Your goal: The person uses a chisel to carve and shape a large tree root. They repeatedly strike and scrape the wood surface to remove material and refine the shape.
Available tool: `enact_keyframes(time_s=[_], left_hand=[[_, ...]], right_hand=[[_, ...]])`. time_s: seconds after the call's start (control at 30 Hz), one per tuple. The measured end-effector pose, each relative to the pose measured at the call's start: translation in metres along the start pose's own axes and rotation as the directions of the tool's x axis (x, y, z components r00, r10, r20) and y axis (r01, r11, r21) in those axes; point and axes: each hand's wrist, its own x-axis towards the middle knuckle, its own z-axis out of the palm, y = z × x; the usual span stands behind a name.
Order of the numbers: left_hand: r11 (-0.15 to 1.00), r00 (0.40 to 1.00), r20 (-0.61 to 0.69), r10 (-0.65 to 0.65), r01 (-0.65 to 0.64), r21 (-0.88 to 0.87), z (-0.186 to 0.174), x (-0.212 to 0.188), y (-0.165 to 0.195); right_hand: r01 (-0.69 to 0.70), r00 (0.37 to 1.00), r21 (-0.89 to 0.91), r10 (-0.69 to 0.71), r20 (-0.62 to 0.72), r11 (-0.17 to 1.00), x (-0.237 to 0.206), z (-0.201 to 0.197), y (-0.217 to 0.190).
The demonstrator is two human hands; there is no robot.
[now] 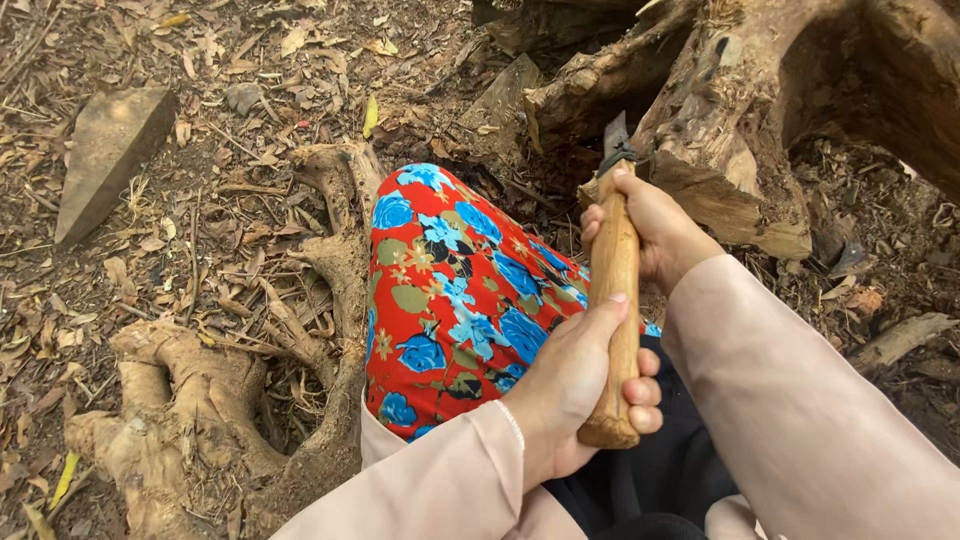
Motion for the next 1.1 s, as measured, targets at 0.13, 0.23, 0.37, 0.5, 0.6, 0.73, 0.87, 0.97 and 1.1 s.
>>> enact_keyframes(time_s=[0.13,0.23,0.37,0.5,0.6,0.73,0.87,0.97,1.1], left_hand=[[0.762,0.929,-0.347,0.131,0.130,0.634,-0.023,-0.017,0.012],[0.476,0.923,-0.361,0.129,0.262,0.840,-0.034,-0.016,0.026],[0.769,0.965,-0.249,-0.084,0.221,0.599,-0.032,0.006,0.034],[0.871,0.960,-0.277,-0.048,0.176,0.459,-0.027,0.017,0.025],[0.725,0.937,-0.344,0.063,0.194,0.660,-0.032,0.009,0.026],[0.612,0.942,-0.333,0.048,0.236,0.755,-0.039,-0.004,0.048],[0.552,0.950,-0.302,0.084,0.208,0.807,-0.027,-0.001,0.065],[0.539,0.944,-0.310,0.111,0.205,0.817,-0.022,0.002,0.084],[0.601,0.946,-0.311,0.093,0.196,0.775,-0.023,0.002,0.113]], right_hand=[[0.104,0.993,-0.302,-0.117,-0.025,0.947,0.014,-0.007,0.064],[0.127,0.990,-0.039,-0.129,-0.056,0.991,0.021,-0.033,0.102],[0.040,0.999,0.385,-0.050,0.016,0.922,0.027,-0.067,0.091],[-0.058,0.968,0.114,0.084,-0.238,0.992,0.040,-0.064,0.085],[0.027,0.984,0.098,-0.009,-0.177,0.995,0.047,-0.053,0.102],[0.095,0.983,0.260,-0.050,-0.175,0.961,0.047,-0.045,0.111],[0.093,0.988,0.393,-0.036,-0.150,0.915,0.052,-0.032,0.099],[0.076,0.995,0.490,-0.035,-0.093,0.868,0.062,-0.013,0.092],[0.050,0.997,0.520,-0.010,-0.078,0.853,0.070,0.007,0.087]])
